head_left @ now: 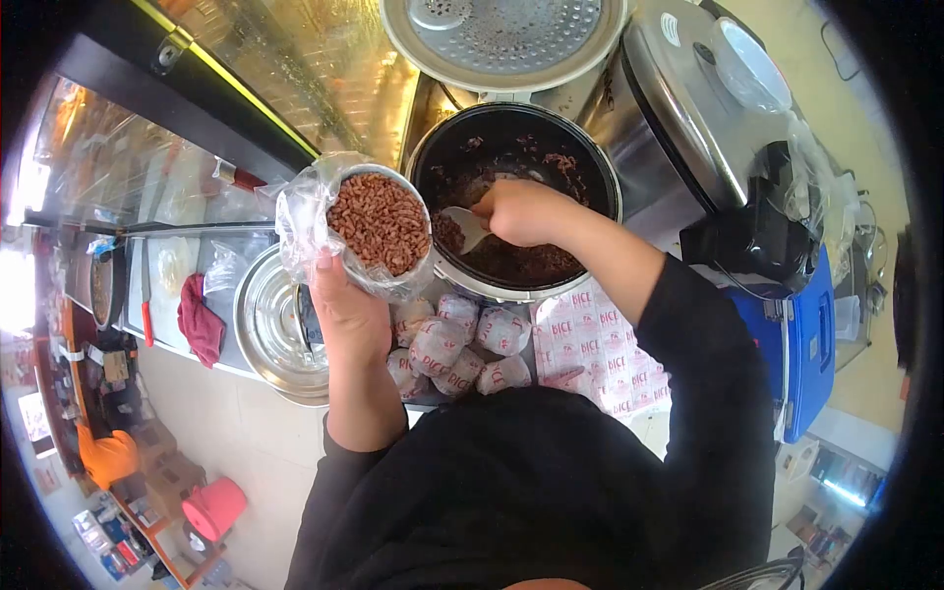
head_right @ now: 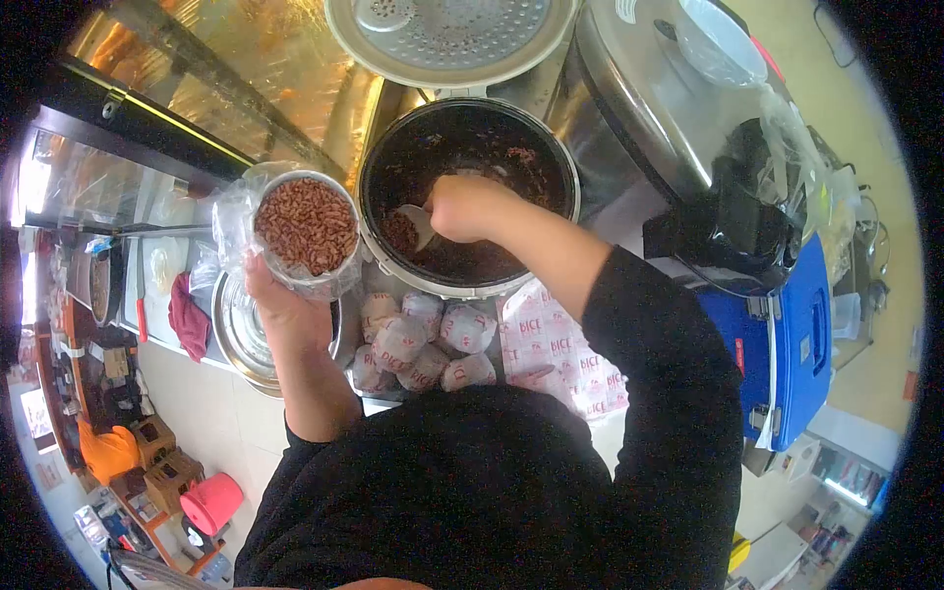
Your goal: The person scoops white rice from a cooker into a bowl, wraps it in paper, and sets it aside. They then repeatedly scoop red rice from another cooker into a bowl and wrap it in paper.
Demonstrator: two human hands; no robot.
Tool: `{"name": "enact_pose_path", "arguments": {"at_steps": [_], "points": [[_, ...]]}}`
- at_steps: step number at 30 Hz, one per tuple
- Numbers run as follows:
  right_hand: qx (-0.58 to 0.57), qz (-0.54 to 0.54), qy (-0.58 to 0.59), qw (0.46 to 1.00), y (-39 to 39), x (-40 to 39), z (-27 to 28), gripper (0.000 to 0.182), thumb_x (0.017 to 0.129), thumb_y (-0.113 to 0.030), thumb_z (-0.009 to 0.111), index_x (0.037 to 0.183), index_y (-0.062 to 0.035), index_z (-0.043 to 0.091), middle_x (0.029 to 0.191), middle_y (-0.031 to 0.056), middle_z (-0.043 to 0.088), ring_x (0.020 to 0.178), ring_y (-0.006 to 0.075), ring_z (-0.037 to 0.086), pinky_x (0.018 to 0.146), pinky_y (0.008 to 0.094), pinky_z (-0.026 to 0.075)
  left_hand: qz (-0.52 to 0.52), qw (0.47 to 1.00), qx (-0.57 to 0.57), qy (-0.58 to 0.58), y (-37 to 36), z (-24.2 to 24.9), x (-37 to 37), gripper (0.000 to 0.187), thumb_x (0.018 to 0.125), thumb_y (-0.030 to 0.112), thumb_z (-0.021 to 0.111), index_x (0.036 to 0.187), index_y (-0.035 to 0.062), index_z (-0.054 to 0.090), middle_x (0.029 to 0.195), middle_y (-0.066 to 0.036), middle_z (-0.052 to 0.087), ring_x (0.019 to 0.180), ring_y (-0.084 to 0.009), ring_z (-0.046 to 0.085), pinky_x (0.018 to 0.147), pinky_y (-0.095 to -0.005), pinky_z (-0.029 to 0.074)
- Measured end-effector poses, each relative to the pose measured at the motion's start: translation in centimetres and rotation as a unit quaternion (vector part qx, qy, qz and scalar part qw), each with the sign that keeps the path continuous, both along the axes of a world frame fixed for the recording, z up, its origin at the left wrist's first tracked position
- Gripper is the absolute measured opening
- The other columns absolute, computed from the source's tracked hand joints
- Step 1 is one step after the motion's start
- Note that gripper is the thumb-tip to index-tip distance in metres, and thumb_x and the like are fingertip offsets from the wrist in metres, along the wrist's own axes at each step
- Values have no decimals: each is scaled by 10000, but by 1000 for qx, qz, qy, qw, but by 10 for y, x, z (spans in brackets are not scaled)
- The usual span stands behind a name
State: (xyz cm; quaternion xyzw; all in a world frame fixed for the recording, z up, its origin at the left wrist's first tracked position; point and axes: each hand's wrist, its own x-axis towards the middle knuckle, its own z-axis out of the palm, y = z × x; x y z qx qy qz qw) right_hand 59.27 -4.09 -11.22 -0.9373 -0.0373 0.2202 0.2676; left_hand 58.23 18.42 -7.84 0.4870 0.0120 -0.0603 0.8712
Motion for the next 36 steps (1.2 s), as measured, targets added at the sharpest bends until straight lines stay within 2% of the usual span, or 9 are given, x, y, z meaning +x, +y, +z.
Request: {"name": "enact_pose_path", "arguments": {"at_steps": [6,9,14,16,21,25,28,32,36], "points": [[148,-136,13,980,-30,-43,44,319,860,-134,598,1167,-83,666,698,119,623,620,164,581,611,325,461,2,998,3,59,-9,4,-2,485,995,360,369,1357,42,428,1307,-143,533,1193,-290,537,1027,-449,426],[136,-230,-75,961,-26,-72,89,304,896,-153,541,1179,-157,653,899,175,653,785,322,648,727,431,493,-21,996,36,78,-20,5,-3,438,1013,327,351,1338,48,441,1286,-129,547,1170,-281,556,1007,-430,453],[-208,-129,-369,897,33,-109,92,438,836,-130,543,1270,-161,582,785,79,526,672,262,586,612,388,496,-117,983,-95,101,-62,13,-9,492,1024,428,284,1326,84,465,1286,-101,557,1189,-257,545,1005,-440,451],[-226,-123,-408,876,50,-116,79,553,801,-128,539,1353,-140,510,809,49,513,674,228,571,590,375,497,-139,983,-67,96,-66,11,-10,534,1023,463,242,1350,93,445,1307,-101,545,1201,-265,537,1009,-444,449],[-22,-296,-346,890,21,-116,119,431,877,-86,491,1294,-149,575,839,136,642,748,331,633,685,439,516,-166,979,-97,72,-62,6,-11,566,1019,487,197,1366,99,419,1313,-97,539,1199,-270,539,1004,-454,453],[155,-255,-322,898,38,-107,81,361,890,-83,451,1122,-219,693,1020,178,667,912,380,638,819,469,499,-172,979,-89,59,-57,0,-14,572,1018,492,187,1345,100,446,1304,-89,546,1182,-264,550,982,-442,467],[73,-240,-211,945,50,-112,99,369,878,-87,448,1119,-214,697,1023,186,666,911,379,638,845,455,502,-164,984,-41,53,-51,-3,-17,581,1013,508,203,1326,94,465,1289,-90,558,1176,-262,554,974,-445,468],[168,-139,-243,945,13,-89,82,355,832,-91,470,1052,-196,728,1029,198,665,959,360,639,880,444,488,-162,985,-54,40,-29,-7,-28,609,1003,536,219,1327,78,455,1266,-114,569,1154,-278,572,976,-470,477],[-40,-188,-316,929,-1,-102,82,255,830,-140,547,990,-188,739,1058,119,660,983,352,603,869,412,479,-130,989,-35,55,-15,8,-59,643,986,562,223,1329,67,451,1243,-137,581,1125,-319,590,926,-490,511]]}}
